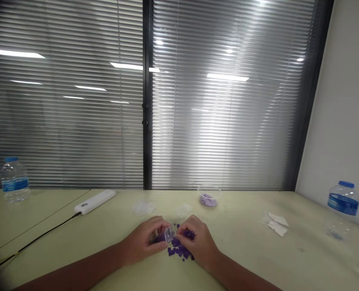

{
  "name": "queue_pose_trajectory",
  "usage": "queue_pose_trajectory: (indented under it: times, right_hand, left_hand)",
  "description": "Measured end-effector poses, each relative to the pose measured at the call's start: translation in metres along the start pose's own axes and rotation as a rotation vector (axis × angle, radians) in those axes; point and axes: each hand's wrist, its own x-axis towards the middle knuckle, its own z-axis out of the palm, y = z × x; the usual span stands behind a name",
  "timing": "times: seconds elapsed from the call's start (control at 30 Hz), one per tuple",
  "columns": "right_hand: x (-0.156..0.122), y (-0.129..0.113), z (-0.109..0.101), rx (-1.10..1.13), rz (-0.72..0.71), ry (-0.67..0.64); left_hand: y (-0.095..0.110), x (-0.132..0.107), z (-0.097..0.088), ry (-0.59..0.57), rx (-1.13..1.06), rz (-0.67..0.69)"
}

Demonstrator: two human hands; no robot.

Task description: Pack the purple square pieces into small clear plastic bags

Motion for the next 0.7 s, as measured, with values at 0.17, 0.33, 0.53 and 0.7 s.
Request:
queue_pose_trajectory:
  times: [0.17,0.33,0.53,0.7]
  right_hand:
    - [0.0001,-0.0053,0.0005,-0.052,-0.146,-0.049]
    - [-0.0021,-0.0064,0.0025,-0.117,-0.276,-0.093]
    - [-0.0012,-0.0053,0.0001,-0.113,-0.262,-0.050]
    - [0.0021,-0.0001,0.0014,-0.161,-0.108,-0.038]
  left_hand:
    - [0.0010,0.0004,0.0005,-0.018,0.021,0.026]
    - [0.0034,0.0003,0.0012,-0.024,0.032,0.040]
    - [0.0045,0.0007,0.0002,-0.027,0.029,0.019]
    - [0.0012,0.0003,0.0000,0.003,-0.023,-0.023]
